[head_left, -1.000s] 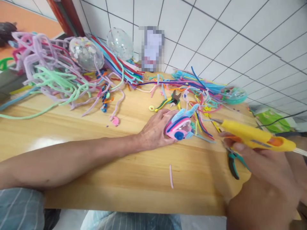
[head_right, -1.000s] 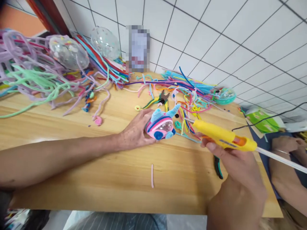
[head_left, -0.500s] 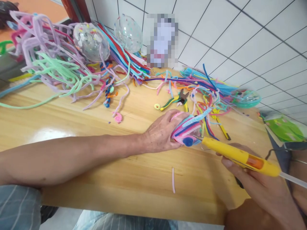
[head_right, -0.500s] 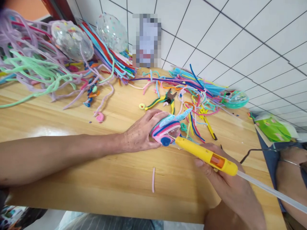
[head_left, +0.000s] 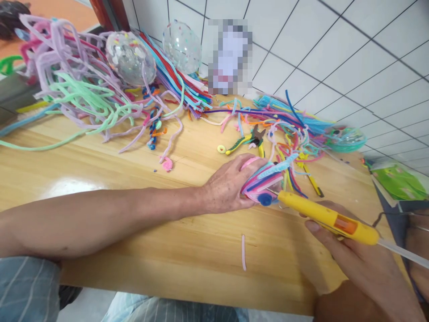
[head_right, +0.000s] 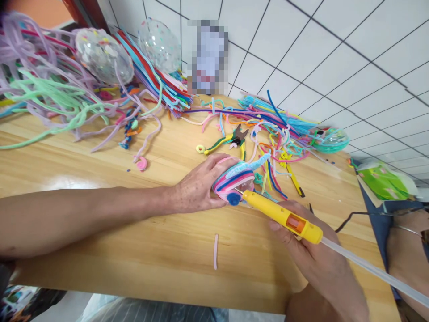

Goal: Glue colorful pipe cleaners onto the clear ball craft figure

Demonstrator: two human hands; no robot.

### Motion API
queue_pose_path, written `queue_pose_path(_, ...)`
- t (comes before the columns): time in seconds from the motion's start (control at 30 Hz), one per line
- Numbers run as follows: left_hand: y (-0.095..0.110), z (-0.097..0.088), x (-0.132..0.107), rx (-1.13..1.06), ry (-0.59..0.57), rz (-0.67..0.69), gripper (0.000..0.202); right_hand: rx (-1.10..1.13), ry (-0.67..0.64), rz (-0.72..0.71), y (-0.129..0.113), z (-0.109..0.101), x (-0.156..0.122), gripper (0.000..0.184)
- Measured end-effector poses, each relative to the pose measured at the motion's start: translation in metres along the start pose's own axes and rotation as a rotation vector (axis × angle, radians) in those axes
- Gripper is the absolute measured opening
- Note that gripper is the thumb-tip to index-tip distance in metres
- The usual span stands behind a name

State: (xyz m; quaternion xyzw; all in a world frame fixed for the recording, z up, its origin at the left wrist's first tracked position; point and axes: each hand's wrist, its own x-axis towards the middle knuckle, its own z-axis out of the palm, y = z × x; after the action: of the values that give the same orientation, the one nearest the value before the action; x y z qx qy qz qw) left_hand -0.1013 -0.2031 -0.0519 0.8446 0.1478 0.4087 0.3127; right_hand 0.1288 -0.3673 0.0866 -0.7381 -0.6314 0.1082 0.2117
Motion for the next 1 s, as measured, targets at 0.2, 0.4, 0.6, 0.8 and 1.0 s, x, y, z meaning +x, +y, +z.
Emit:
queue_pose_path(0.2,0.0009,-0.0014,0.0002,0.002,-0.009,-0.016,0.101,0.007,-0.034,-0.044,0.0007,-0.0002,0.0001,0.019)
queue_pose_path(0.4,0.0019,-0.0028,0.0011,-0.027,-0.019,-0.039,0.096,-0.002,-0.019,-0.092,0.0057,0.0005,-0.0017,0.017)
queue_pose_path(0.6,0.0011,-0.0019,0.0011,-0.009,-0.005,-0.014,0.096,-0.010,-0.071,-0.093,0.0064,0.0007,-0.0010,0.023)
queue_pose_path(0.8,-0.0013,-0.0002,0.0001,-0.013,0.016,0.007,0.096,0.005,-0.092,-0.105,0.0072,0.0000,-0.0027,0.021)
queue_pose_path(1.0,-0.0027,0.0012,-0.0004,-0.001,0.024,0.023,0.097,-0.008,-0.091,-0.149,0.0077,0.0008,-0.0031,0.018)
